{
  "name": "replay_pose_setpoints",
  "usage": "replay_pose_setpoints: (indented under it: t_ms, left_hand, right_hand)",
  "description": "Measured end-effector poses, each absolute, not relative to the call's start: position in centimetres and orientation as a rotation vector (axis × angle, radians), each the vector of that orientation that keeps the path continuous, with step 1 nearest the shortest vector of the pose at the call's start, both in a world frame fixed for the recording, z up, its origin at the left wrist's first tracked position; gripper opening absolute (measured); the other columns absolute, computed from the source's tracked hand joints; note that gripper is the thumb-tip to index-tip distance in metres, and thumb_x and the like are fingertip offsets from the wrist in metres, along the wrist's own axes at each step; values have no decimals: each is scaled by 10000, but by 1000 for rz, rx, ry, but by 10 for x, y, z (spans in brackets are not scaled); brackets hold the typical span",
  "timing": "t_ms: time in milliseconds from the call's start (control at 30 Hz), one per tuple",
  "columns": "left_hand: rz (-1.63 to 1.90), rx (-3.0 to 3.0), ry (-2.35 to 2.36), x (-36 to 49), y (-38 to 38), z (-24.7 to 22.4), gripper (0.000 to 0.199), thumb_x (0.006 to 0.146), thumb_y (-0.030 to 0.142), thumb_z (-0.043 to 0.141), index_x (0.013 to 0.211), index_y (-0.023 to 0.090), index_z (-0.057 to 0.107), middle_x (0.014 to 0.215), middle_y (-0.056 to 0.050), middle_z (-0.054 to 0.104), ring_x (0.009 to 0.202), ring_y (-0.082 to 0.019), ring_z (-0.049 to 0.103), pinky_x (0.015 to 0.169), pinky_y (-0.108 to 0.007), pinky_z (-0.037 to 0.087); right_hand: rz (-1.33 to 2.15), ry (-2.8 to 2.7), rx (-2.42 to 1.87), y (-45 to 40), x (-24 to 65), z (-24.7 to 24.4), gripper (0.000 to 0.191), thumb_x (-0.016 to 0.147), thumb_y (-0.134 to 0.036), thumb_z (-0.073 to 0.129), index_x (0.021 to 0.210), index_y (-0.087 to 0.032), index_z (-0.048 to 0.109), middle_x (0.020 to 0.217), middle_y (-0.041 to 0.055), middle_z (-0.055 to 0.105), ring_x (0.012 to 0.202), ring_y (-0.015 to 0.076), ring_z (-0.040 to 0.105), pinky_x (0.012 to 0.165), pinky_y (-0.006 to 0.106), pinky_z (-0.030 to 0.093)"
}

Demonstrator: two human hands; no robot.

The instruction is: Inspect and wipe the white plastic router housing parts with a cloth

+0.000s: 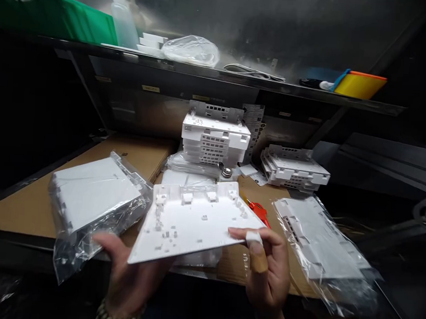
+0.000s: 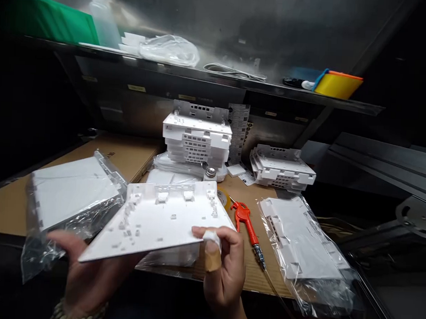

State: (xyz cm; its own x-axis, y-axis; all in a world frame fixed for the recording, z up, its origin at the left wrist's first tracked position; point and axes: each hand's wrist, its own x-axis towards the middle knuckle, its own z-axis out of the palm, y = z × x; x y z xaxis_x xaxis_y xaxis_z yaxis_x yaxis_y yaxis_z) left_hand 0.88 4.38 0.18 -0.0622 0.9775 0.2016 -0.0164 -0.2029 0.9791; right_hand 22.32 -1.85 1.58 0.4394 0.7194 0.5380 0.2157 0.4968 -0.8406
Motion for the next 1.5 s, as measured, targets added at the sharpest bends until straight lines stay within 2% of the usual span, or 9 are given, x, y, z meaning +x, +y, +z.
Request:
replay_pose_setpoints:
  t_ms: [67, 133, 233, 467, 833, 1000, 1167, 1300, 1500]
  left_hand:
    - [1241, 915, 1021, 14, 45, 19, 774, 1000, 706, 248, 1382, 156, 637, 1412, -186, 667, 1442, -355, 504, 1155, -525, 471]
    - [1008, 432, 871, 19, 46, 36, 582, 1039, 450, 351, 1422, 73, 574, 1349, -232, 693, 1378, -377, 570, 1157, -580, 462]
    - [944, 135, 794, 27, 46, 52, 560, 1017, 283, 461, 1514, 27, 434, 1304, -258, 709, 1270, -409, 652, 1121, -645, 481]
    - [1191, 109, 622, 55, 34, 59, 631, 990, 200, 580, 1587, 213, 373, 1351, -161, 709, 1165, -358, 722, 1098, -557, 538]
    - [1266, 162, 613, 54, 30, 57, 649, 983, 198, 611, 1577, 332, 389, 1404, -103, 686, 1184, -326, 716, 1106, -514, 539]
    - [1241, 130, 689, 41, 35, 57, 524, 1001, 207, 541, 1522, 217, 484, 1357, -145, 713, 1279, -347, 654, 1136, -563, 492]
    - [1208, 379, 714, 3, 40, 49, 422, 1018, 412, 447, 1185, 177, 755, 1250, -119, 761, 1355, -363, 563, 1070, -558, 496]
    - [1265, 665, 741, -20, 44, 27, 263, 924, 402, 620, 983, 235, 814, 1184, -44, 785, 1396, -326, 516, 1032, -489, 506]
    - [1195, 827, 783, -52, 52, -34, 478, 1016, 487, 389, 1008, 297, 827, 1031, -3, 813, 1351, -273, 578, 940, -459, 572]
  right_hand:
    - [414, -1114, -1060, -27, 221, 10, 86, 1054, -330, 548, 1109, -288, 599, 971, 7, 810, 939, 187, 775, 838, 337, 614]
    - [492, -1127, -1125, -33, 224, 6, 95, 1051, -333, 544, 1101, -285, 609, 1001, 28, 800, 941, 206, 771, 809, 355, 624]
    - [499, -1265, -1260, -37, 228, 9, 111, 1021, -298, 587, 1084, -261, 670, 1152, 90, 737, 940, 224, 754, 712, 339, 629]
    - [320, -1735, -1024, -36, 180, 37, 179, 911, -124, 707, 1071, -204, 716, 898, 47, 680, 785, 169, 684, 698, 276, 603]
    - [274, -1784, -954, -35, 167, 33, 162, 918, -109, 693, 1068, -165, 715, 892, 67, 700, 767, 165, 700, 701, 257, 605]
    - [251, -1753, -1054, -34, 191, 28, 186, 914, -89, 686, 1066, -192, 718, 910, 51, 695, 767, 157, 684, 687, 258, 589]
    - [82, -1376, -1383, -33, 255, 21, 121, 945, -195, 709, 1036, -262, 754, 984, 48, 685, 874, 193, 660, 692, 304, 545]
    - [81, -1373, -1409, -34, 272, 14, 109, 961, -208, 691, 1033, -255, 758, 962, 45, 684, 834, 188, 650, 680, 310, 546]
    - [179, -1404, -1393, -30, 265, 7, 148, 974, -176, 658, 1070, -238, 752, 976, 38, 675, 816, 153, 641, 692, 277, 547]
